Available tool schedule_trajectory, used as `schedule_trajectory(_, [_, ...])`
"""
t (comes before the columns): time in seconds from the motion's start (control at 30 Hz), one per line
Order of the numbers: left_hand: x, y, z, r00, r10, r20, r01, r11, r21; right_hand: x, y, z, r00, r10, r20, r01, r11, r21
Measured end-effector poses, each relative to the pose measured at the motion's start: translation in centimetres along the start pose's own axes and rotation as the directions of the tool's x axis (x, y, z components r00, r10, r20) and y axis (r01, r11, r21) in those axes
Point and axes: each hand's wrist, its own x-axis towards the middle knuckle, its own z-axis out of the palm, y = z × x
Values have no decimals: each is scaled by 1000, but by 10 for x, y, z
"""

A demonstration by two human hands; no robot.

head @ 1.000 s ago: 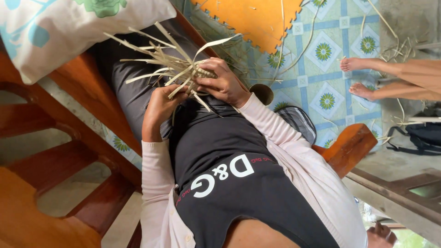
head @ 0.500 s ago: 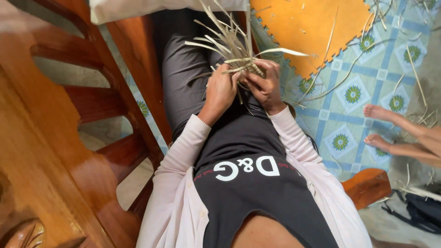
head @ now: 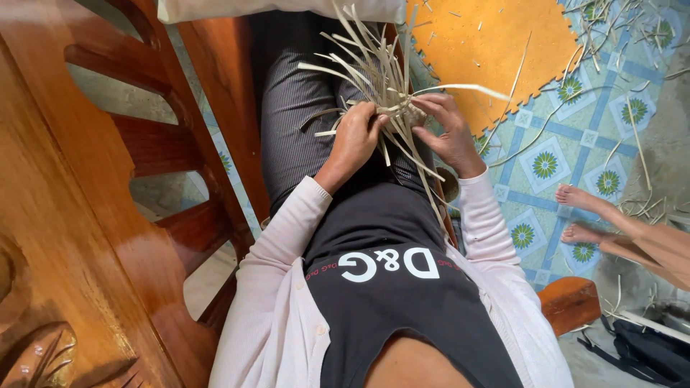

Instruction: Weaving thin fiber strips together to create a small container or basket

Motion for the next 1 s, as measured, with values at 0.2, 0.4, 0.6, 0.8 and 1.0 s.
schedule_trajectory(0.2, [1,6,-1,996,69,-58,-65,995,73,-9,19,22,962,-268,-47,234,904,-357])
schedule_trajectory(0.4, [2,10,-2,999,27,43,-25,998,-56,6,26,26,962,-234,-142,201,956,-212])
schedule_trajectory(0.6, [3,0,-4,995,-56,85,67,989,-133,15,15,28,992,96,-80,-89,992,85])
schedule_trajectory(0.8, [-4,19,-12,972,218,-91,-159,887,434,27,-7,22,999,40,26,-36,991,-128])
schedule_trajectory(1.0, [0,7,2,944,322,-71,-306,935,177,26,0,32,998,60,-29,-61,998,-24])
